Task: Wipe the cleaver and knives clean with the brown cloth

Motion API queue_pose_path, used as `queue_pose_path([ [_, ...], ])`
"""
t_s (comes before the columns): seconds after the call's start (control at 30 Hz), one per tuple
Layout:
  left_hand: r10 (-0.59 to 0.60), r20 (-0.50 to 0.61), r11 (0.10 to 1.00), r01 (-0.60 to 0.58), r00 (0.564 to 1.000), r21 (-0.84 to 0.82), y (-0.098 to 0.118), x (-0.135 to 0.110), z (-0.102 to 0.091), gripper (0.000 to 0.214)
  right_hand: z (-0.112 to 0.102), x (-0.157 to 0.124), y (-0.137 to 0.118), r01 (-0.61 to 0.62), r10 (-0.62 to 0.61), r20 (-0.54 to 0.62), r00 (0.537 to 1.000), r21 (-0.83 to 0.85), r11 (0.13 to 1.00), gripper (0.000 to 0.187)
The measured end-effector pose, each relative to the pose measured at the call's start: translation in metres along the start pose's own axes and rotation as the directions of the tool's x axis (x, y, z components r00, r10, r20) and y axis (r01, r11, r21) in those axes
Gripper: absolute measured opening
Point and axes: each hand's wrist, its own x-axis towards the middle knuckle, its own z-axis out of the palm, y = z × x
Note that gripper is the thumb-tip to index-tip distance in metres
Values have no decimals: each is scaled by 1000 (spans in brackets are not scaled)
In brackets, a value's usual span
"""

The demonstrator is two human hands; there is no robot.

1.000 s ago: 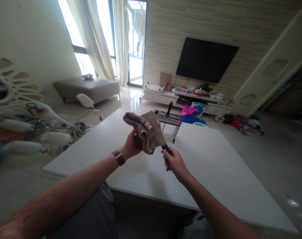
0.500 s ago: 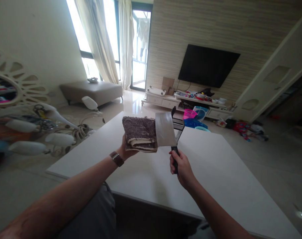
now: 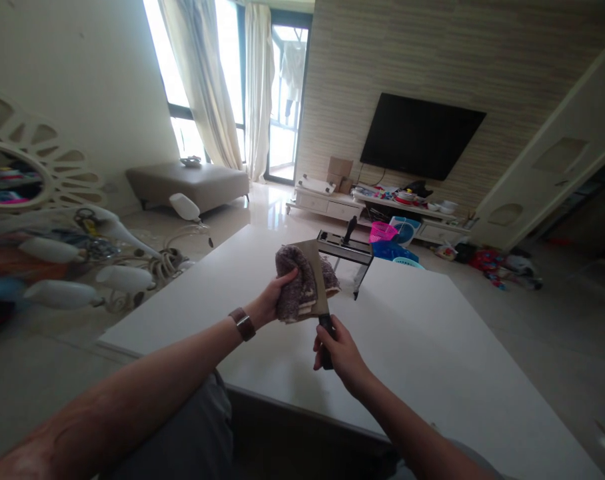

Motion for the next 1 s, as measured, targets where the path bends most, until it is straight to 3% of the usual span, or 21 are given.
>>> queue_pose_path([
  [0.1,108,-104,993,-104,989,47,-7,3,0,36,-4,2,3,-47,47,44,998,-2,999,43],
  [0.2,150,-139,988,-143,979,56,-8,5,1,33,-5,4,1,-74,74,46,996,-5,997,36],
  [0.37,127,-145,992,-127,981,10,13,10,-9,41,-7,1,-10,-30,30,16,999,-21,999,31],
  [0.57,214,-198,975,-221,957,-13,34,5,-16,41,-6,-8,-18,-20,20,2,1000,-15,1000,35],
  [0.73,195,-100,979,-200,976,-45,25,-2,-7,42,-8,-8,-21,-12,13,-30,999,46,999,37],
  [0.83,114,-57,992,-116,992,-41,16,0,-3,41,-11,-5,-20,-55,56,-11,998,52,997,38],
  [1.0,44,-130,999,-43,991,16,-1,7,-1,39,-11,-3,-11,-71,71,-1,997,34,997,41],
])
